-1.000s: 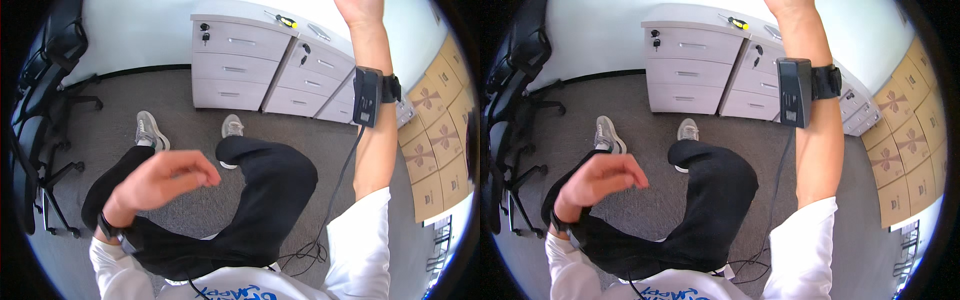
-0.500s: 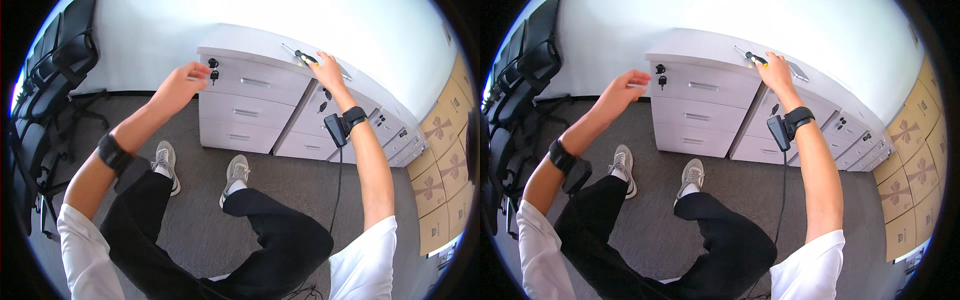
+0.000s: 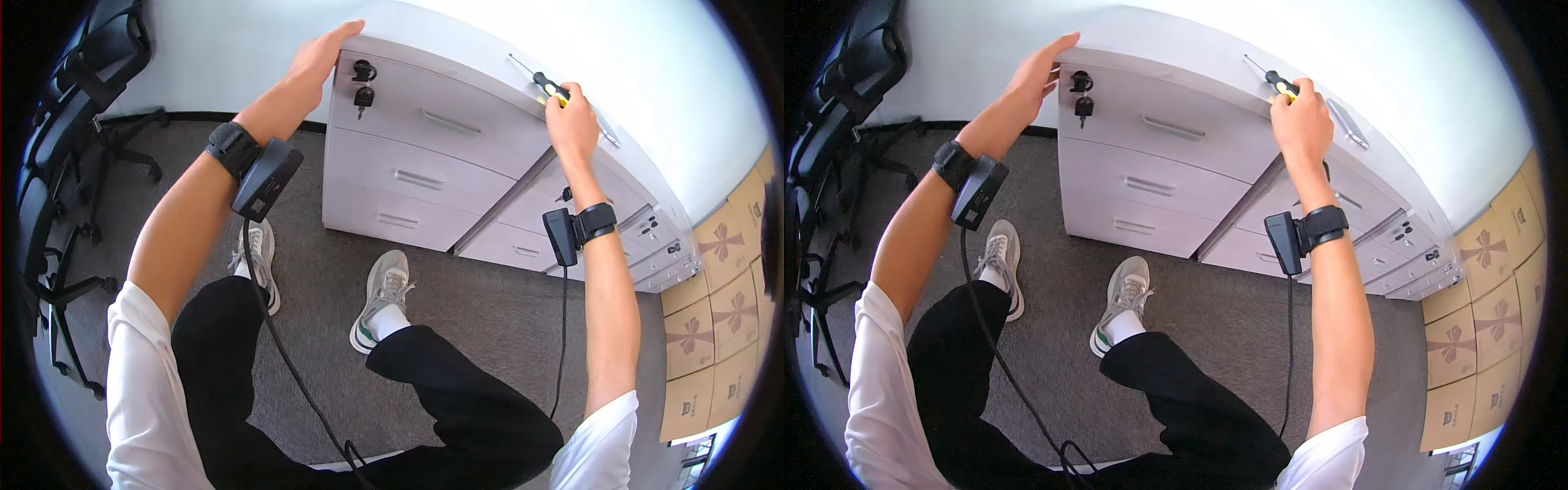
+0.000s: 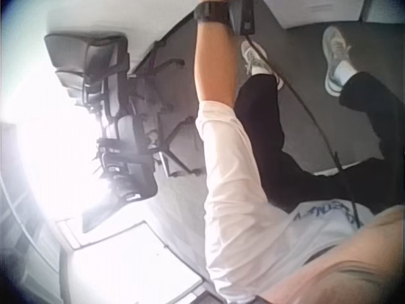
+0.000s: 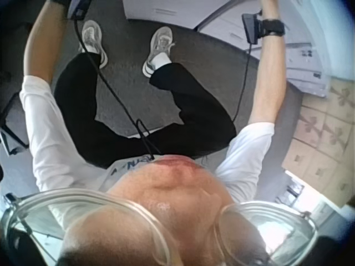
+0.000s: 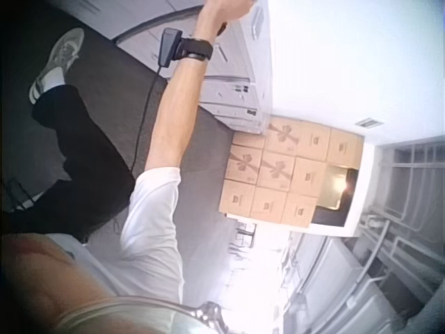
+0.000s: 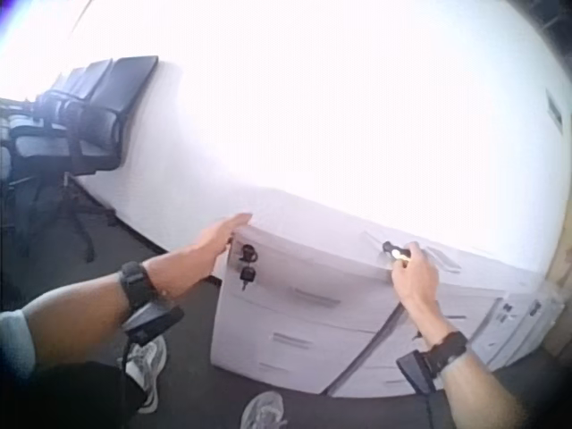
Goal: The person uses a screwdriver to attach a metal bracket to the side of a drawer. They align the bracket with a pre-drilled hole, insert a screw, and rotate the screwdriver by hand to tighten it.
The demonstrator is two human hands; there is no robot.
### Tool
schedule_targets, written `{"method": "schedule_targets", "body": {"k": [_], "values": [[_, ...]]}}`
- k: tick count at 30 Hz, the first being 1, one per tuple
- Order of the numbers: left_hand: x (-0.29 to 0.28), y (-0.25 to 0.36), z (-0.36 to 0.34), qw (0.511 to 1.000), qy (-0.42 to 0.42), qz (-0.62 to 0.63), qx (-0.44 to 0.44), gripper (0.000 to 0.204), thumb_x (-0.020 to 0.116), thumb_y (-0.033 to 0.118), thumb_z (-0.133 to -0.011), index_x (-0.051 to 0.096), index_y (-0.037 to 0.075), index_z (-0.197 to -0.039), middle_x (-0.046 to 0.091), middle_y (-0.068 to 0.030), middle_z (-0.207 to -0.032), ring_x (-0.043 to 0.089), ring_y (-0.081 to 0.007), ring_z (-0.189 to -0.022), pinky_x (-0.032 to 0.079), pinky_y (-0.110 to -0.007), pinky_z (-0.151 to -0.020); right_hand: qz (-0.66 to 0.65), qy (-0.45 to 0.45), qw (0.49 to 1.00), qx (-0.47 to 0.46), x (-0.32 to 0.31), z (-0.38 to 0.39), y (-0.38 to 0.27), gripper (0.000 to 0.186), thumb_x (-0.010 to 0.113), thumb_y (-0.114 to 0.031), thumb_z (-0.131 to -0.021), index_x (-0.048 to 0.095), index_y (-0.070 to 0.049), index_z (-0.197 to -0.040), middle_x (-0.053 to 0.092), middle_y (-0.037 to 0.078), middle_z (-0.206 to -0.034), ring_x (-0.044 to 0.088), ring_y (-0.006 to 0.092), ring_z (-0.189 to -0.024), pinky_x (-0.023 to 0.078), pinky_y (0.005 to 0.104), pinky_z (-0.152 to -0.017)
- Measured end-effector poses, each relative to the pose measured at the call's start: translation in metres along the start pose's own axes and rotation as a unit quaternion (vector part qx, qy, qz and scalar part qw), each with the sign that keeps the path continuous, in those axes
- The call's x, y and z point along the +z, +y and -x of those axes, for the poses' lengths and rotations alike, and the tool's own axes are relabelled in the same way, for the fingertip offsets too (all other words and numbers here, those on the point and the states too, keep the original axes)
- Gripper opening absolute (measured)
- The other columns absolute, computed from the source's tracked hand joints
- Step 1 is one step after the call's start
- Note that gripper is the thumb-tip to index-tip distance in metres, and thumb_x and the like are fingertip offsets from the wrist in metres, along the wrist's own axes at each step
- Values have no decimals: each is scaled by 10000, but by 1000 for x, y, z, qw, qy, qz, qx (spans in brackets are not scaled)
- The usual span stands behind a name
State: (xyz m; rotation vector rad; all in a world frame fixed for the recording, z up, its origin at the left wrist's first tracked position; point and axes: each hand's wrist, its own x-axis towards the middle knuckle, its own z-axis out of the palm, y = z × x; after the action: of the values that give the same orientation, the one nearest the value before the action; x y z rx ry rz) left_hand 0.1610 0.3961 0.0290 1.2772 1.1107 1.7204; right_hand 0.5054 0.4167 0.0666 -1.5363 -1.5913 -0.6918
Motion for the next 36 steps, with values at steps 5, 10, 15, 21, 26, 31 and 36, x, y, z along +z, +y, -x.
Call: {"method": "schedule_targets", "body": {"k": [5,10,15,21,26,31,36], "values": [[2,4,-3,999,46,8,10,418,683,344,-753,611,-59,-840,593,-88,-772,514,-167,-700,422,-318,-673,13,29,999,-13,5,2,8,300,507,-241,-826,567,-79,-1071,639,170,-969,620,354,-884,488,454,-756],[2,11,-4,998,59,-1,-7,386,680,309,-755,578,-62,-787,520,-77,-715,451,-168,-652,385,-338,-609,18,14,1000,-18,2,1,6,300,483,-249,-849,556,-74,-1082,635,168,-986,620,362,-881,493,455,-750],[3,21,3,996,72,-6,-54,358,667,295,-762,582,-51,-800,539,-88,-754,473,-179,-687,394,-325,-634,22,25,999,-28,2,6,6,278,491,-253,-872,541,-71,-1077,625,181,-973,624,369,-837,501,466,-696],[0,31,14,998,47,-40,-32,327,612,303,-790,585,-12,-870,554,-73,-793,493,-196,-755,402,-360,-705,21,61,997,-50,4,11,4,241,463,-223,-907,504,-57,-1078,605,192,-920,621,382,-795,506,474,-652],[9,35,9,993,37,-99,-56,349,550,361,-825,582,31,-932,560,-66,-872,489,-211,-818,385,-385,-755,19,54,998,-37,-9,10,3,258,458,-232,-897,514,-67,-1086,612,183,-931,623,377,-802,502,472,-679],[-1,26,5,996,-21,-66,-56,404,521,421,-852,578,50,-1004,561,-57,-976,498,-210,-837,390,-358,-786,-7,-8,999,-34,-23,9,-2,277,487,-286,-868,557,-95,-1057,647,172,-968,629,371,-850,499,452,-716],[-10,35,3,989,-94,-90,-76,486,518,449,-862,544,53,-1143,534,-106,-1101,507,-230,-994,415,-351,-863,-33,37,998,-37,-19,16,-1,258,496,-276,-880,553,-85,-1043,648,166,-971,625,377,-853,494,459,-715]]}}
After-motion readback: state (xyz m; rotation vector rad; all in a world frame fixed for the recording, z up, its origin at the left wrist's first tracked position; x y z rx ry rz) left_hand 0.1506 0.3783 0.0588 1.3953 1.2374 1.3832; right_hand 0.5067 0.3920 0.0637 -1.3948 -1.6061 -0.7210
